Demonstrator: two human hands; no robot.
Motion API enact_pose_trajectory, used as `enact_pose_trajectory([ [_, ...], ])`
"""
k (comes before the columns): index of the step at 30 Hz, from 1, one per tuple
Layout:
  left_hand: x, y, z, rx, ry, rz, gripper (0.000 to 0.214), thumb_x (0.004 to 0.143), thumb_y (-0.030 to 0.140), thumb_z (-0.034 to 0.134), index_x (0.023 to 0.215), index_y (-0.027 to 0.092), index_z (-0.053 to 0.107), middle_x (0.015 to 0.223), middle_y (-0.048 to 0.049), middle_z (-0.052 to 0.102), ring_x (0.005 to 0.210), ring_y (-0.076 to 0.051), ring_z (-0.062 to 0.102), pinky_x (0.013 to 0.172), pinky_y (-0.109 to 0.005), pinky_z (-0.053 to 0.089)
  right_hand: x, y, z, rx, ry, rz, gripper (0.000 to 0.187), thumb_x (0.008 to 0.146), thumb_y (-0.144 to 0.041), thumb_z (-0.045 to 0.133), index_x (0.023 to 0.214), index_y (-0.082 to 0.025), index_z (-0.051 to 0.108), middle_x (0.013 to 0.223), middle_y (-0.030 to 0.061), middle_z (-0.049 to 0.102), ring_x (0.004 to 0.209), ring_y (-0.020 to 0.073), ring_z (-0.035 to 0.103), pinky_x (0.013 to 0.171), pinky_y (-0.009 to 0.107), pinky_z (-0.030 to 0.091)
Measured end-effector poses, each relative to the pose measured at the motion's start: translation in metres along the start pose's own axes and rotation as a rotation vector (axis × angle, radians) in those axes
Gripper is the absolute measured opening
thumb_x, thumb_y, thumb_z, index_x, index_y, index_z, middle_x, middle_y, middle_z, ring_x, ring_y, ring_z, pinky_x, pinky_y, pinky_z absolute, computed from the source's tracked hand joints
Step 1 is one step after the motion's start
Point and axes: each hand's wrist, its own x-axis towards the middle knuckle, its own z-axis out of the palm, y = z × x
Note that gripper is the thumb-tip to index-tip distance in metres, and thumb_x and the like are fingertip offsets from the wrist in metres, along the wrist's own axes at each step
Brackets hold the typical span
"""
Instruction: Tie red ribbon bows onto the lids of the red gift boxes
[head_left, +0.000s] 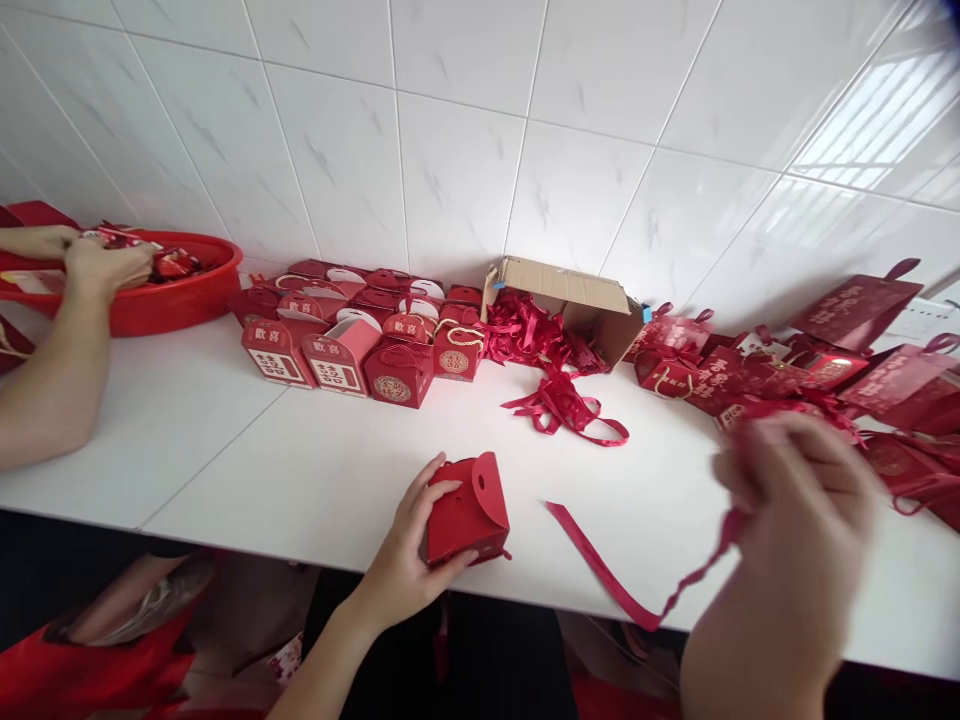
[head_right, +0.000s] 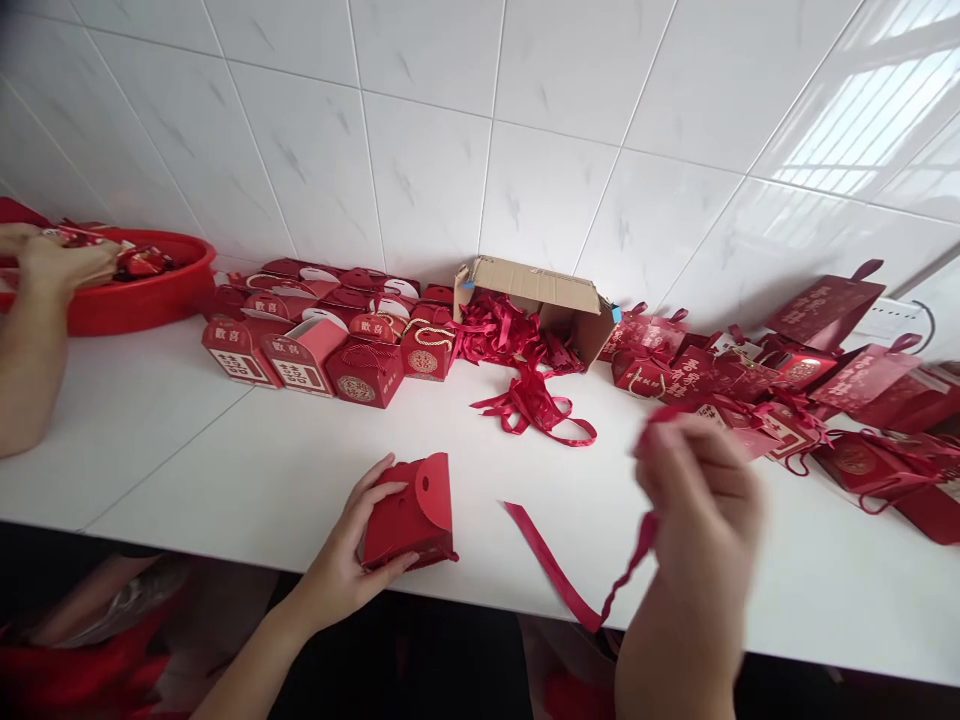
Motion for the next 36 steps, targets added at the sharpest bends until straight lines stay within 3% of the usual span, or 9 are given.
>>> enact_pose_trajectory([
  [1,0.003,0.002,-0.005,-0.025,-0.073,-0.008,0.055,0.084,0.029,0.059,0.134,0.030,0.035,0.154,-0.0079,0.012,0.140,-0.028,0.022,0.109,-0.045,0.035,-0.001,0.003,0.011,-0.015,-0.121,0.031,0.022,0.081,-0.035,0.065,0.098,-0.020,0.065,0.077,0.0044,0.060,0.054,0.0103,0.050,0.039,0.019,0.029],
  [2,0.006,0.004,-0.009,-0.045,-0.130,-0.013,0.056,0.084,0.030,0.059,0.135,0.032,0.035,0.155,-0.0061,0.008,0.141,-0.028,0.020,0.110,-0.045,0.035,-0.003,0.008,0.022,-0.021,-0.330,0.053,0.020,0.080,-0.035,0.066,0.094,-0.020,0.066,0.074,0.0034,0.060,0.053,0.0101,0.049,0.040,0.020,0.030],
  [4,0.012,0.008,-0.015,-0.089,-0.200,-0.012,0.059,0.082,0.034,0.062,0.136,0.032,0.037,0.156,-0.0043,0.006,0.142,-0.030,0.016,0.111,-0.046,0.033,-0.009,0.020,0.042,-0.019,-0.645,0.088,0.020,0.082,-0.035,0.061,0.091,-0.018,0.066,0.074,0.0038,0.062,0.061,0.0132,0.055,0.049,0.022,0.040],
  [7,0.020,0.014,-0.017,-0.143,-0.192,-0.032,0.047,0.085,0.040,0.057,0.130,0.033,0.045,0.155,-0.0022,0.017,0.143,-0.030,0.011,0.114,-0.050,0.026,-0.020,0.038,0.064,-0.001,-0.842,0.157,0.021,0.086,-0.034,0.055,0.100,-0.019,0.061,0.072,0.0015,0.060,0.065,0.0137,0.056,0.056,0.023,0.043],
  [11,0.029,0.025,-0.013,-0.093,-0.106,-0.104,0.028,0.094,0.035,0.039,0.118,0.033,0.054,0.148,-0.0007,0.031,0.143,-0.024,0.014,0.115,-0.049,0.024,-0.032,0.049,0.079,-0.037,-0.924,0.167,0.014,0.087,-0.029,0.052,0.099,-0.020,0.052,0.063,-0.0044,0.053,0.052,0.0090,0.042,0.049,0.021,0.034],
  [19,0.037,0.034,-0.005,0.031,-0.082,-0.110,0.026,0.091,0.028,0.043,0.114,0.025,0.054,0.140,-0.0084,0.038,0.137,-0.025,0.026,0.111,-0.048,0.032,-0.039,0.049,0.086,-0.117,-1.009,0.145,0.008,0.084,-0.018,0.049,0.090,-0.022,0.045,0.055,-0.0093,0.044,0.051,0.0084,0.036,0.050,0.020,0.032],
  [30,0.040,0.035,0.001,0.040,-0.031,-0.088,0.020,0.091,0.028,0.044,0.103,0.024,0.059,0.134,-0.0086,0.045,0.133,-0.025,0.033,0.108,-0.046,0.036,-0.040,0.044,0.090,-0.100,-1.020,0.133,0.008,0.084,-0.018,0.048,0.090,-0.022,0.044,0.056,-0.0094,0.043,0.051,0.0083,0.034,0.049,0.020,0.030],
  [36,0.044,0.037,0.001,0.002,0.041,-0.091,0.013,0.088,0.024,0.047,0.084,0.022,0.058,0.123,-0.0083,0.052,0.125,-0.023,0.043,0.104,-0.043,0.039,-0.040,0.045,0.097,-0.142,-1.012,0.068,0.007,0.087,-0.023,0.048,0.093,-0.022,0.047,0.057,-0.0081,0.047,0.051,0.0089,0.037,0.050,0.021,0.032],
])
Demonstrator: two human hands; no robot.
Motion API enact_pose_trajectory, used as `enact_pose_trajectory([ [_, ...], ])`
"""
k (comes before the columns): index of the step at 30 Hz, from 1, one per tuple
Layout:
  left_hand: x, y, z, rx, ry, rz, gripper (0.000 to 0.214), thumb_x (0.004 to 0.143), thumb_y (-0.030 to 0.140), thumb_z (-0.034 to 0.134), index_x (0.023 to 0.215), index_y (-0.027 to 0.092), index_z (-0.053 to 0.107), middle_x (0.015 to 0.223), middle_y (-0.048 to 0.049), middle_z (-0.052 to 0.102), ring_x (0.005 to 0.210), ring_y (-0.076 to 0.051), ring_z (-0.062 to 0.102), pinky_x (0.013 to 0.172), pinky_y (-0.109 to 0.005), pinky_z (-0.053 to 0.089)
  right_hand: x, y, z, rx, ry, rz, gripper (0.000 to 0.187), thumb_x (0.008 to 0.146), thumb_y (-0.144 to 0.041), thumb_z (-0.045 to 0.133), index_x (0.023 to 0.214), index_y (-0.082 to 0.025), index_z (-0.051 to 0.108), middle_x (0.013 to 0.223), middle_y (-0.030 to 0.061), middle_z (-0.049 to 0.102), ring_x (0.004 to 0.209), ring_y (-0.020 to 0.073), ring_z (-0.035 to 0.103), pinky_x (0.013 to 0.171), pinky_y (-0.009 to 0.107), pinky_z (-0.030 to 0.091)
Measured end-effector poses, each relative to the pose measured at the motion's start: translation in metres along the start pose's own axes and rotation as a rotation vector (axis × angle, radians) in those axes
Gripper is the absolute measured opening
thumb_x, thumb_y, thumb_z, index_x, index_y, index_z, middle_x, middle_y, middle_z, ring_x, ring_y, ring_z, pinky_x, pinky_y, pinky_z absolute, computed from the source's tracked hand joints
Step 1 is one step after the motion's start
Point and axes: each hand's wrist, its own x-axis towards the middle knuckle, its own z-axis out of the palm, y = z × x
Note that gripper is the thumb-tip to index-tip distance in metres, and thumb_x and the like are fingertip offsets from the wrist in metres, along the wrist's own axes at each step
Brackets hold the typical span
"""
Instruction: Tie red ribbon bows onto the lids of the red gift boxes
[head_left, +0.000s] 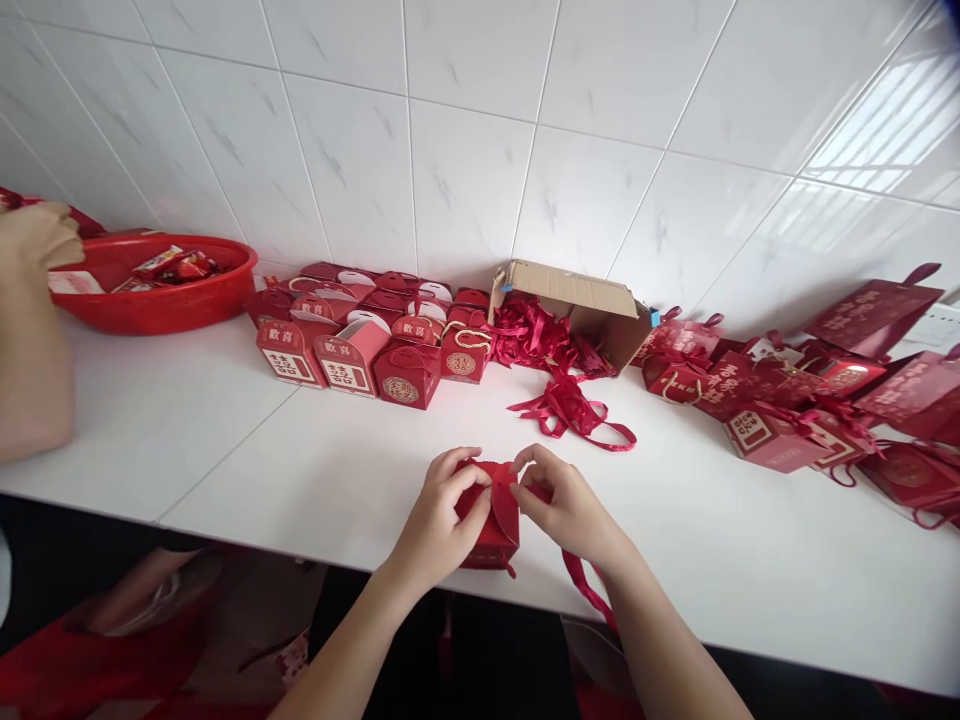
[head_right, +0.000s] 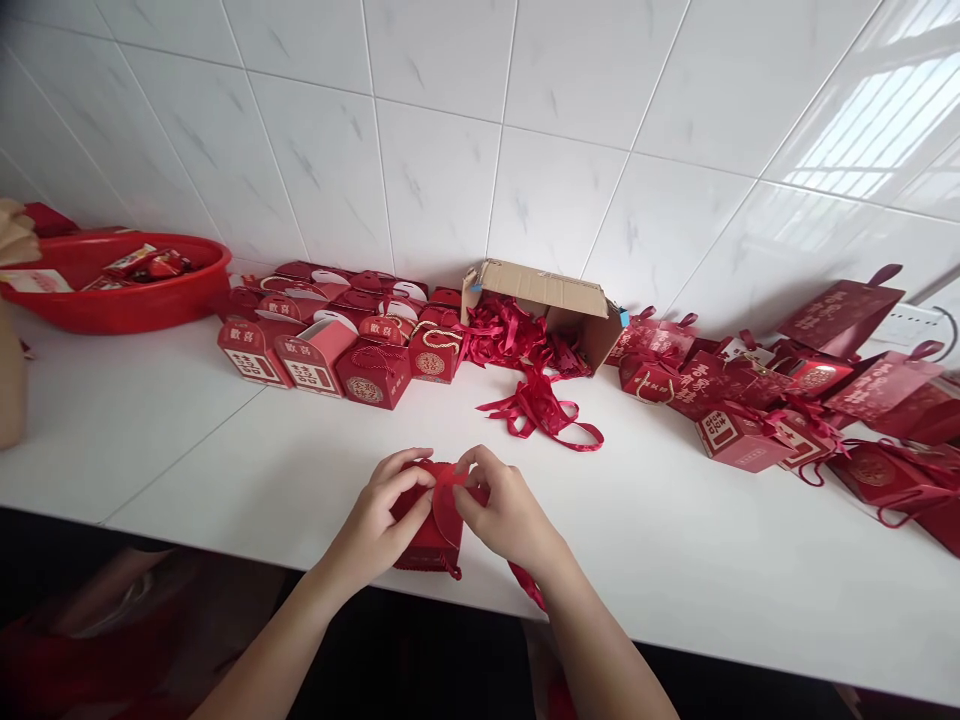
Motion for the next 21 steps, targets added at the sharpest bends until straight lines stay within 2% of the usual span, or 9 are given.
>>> enact_pose_trajectory([
  [3,0.000,0.001,-0.003,-0.033,0.025,-0.023,0.015,0.088,0.025,0.047,0.080,0.023,0.059,0.119,-0.0078,0.053,0.124,-0.023,0.044,0.104,-0.042,0.038,0.001,0.004,-0.003,-0.108,0.072,-0.013,0.019,0.088,-0.031,0.052,0.104,-0.022,0.051,0.071,-0.0025,0.058,0.061,0.0121,0.051,0.058,0.024,0.042],
  [5,0.000,0.001,-0.004,-0.059,0.044,-0.047,0.015,0.087,0.027,0.049,0.079,0.023,0.061,0.122,-0.0076,0.052,0.126,-0.024,0.043,0.105,-0.042,0.037,0.003,0.005,-0.006,-0.160,0.121,-0.067,0.029,0.087,-0.037,0.055,0.112,-0.022,0.055,0.096,0.0047,0.062,0.085,0.0174,0.058,0.074,0.030,0.048],
  [7,0.001,0.001,-0.006,-0.087,0.062,-0.068,0.015,0.086,0.028,0.050,0.079,0.023,0.063,0.126,-0.0074,0.050,0.127,-0.025,0.042,0.107,-0.044,0.034,0.005,0.004,-0.008,-0.158,0.109,-0.146,0.035,0.087,-0.040,0.057,0.118,-0.024,0.057,0.115,0.0078,0.058,0.107,0.0212,0.054,0.090,0.035,0.046],
  [9,0.002,0.002,-0.006,-0.122,0.071,-0.074,0.015,0.086,0.029,0.052,0.080,0.023,0.064,0.127,-0.0077,0.050,0.127,-0.026,0.043,0.107,-0.044,0.034,0.008,0.002,-0.006,-0.118,0.045,-0.192,0.034,0.088,-0.040,0.057,0.118,-0.025,0.060,0.121,0.0078,0.055,0.114,0.0215,0.051,0.097,0.036,0.042],
  [11,0.004,0.003,-0.006,-0.153,0.077,-0.065,0.015,0.086,0.030,0.052,0.081,0.023,0.064,0.126,-0.0085,0.051,0.125,-0.026,0.045,0.106,-0.044,0.035,0.011,-0.002,-0.003,-0.071,-0.001,-0.200,0.027,0.089,-0.037,0.055,0.111,-0.024,0.064,0.119,0.0074,0.056,0.112,0.0203,0.053,0.096,0.035,0.043],
  [15,0.006,0.003,-0.005,-0.185,0.099,-0.053,0.016,0.087,0.032,0.053,0.083,0.022,0.065,0.124,-0.0094,0.053,0.123,-0.027,0.047,0.105,-0.045,0.037,0.016,-0.008,0.003,-0.005,0.029,-0.200,0.017,0.090,-0.029,0.053,0.091,-0.020,0.067,0.107,0.0066,0.062,0.099,0.0178,0.058,0.090,0.032,0.045],
  [21,0.007,0.001,-0.006,-0.261,0.122,-0.028,0.017,0.089,0.031,0.050,0.081,0.021,0.061,0.114,-0.0094,0.057,0.120,-0.025,0.050,0.102,-0.040,0.041,0.018,-0.010,0.001,-0.043,-0.016,-0.170,0.011,0.087,-0.023,0.055,0.088,-0.020,0.066,0.093,0.0031,0.066,0.087,0.0166,0.060,0.082,0.030,0.046],
])
